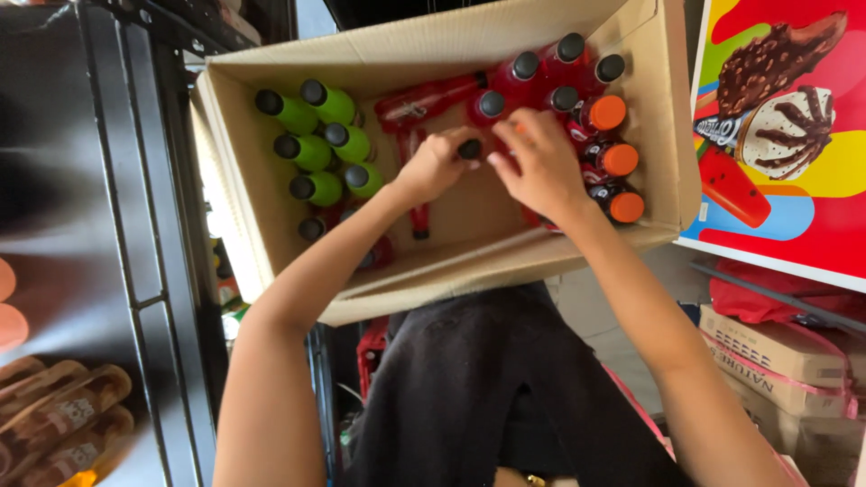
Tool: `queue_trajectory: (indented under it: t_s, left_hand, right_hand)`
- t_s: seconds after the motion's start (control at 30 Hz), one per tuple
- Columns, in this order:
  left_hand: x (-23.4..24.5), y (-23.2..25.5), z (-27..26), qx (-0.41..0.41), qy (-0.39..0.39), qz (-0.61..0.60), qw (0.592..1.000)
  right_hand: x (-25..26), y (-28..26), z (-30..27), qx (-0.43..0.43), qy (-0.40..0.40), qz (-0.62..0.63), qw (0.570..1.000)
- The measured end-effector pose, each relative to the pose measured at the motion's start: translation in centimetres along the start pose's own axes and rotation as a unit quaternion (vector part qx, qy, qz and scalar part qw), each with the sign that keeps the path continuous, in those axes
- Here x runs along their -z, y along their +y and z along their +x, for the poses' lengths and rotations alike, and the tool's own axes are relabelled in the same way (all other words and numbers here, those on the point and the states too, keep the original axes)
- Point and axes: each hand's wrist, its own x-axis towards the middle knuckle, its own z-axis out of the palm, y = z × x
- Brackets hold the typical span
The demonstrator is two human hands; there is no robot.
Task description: The person takes bottles of soda from a cardboard box and places them into a refrigerated display case. They handle both red and green bottles, arranging them on the shelves by hand.
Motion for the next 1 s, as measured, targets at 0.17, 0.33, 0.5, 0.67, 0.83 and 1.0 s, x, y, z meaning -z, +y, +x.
queue_trajectory:
  t_s: [0.17,0.33,0.5,0.67,0.83,1.0]
  left_hand:
    - [-1.0,-1.3,-0.3,0.009,0.022,-0.16,0.987]
    - [-5.8,-11.9,-1.0,0.079,-0.001,-0.032,0.996]
    - [-8.1,-11.4,-2.0,0.111,-0.127,0.32,0.932]
    - [-8.4,-11.2,0.2,0.126,-0.093,0.303,0.94]
    - [-10.7,-16.3,5.1,0.044,0.069,0.402,0.912]
    - [-11.4,-17.2,7.8,0.073,0.087,0.404,0.908]
  right_hand:
    - [-2.3,-0.6,0.5,0.005,-0.076,0.055,0.996]
    - [-3.0,-1.1,0.9,0.004,-0.141,0.036,0.989]
    - [-3.4,-0.8,0.2,0.043,-0.124,0.042,0.99]
    - [-3.4,0.1,-0.6,0.103,-0.123,0.059,0.985]
    - [-3.1,-0.9,-1.8,0.047,-0.219,0.097,0.97]
    - [-6.6,1.1,-4.9,-0.029,-0.355,0.072,0.931]
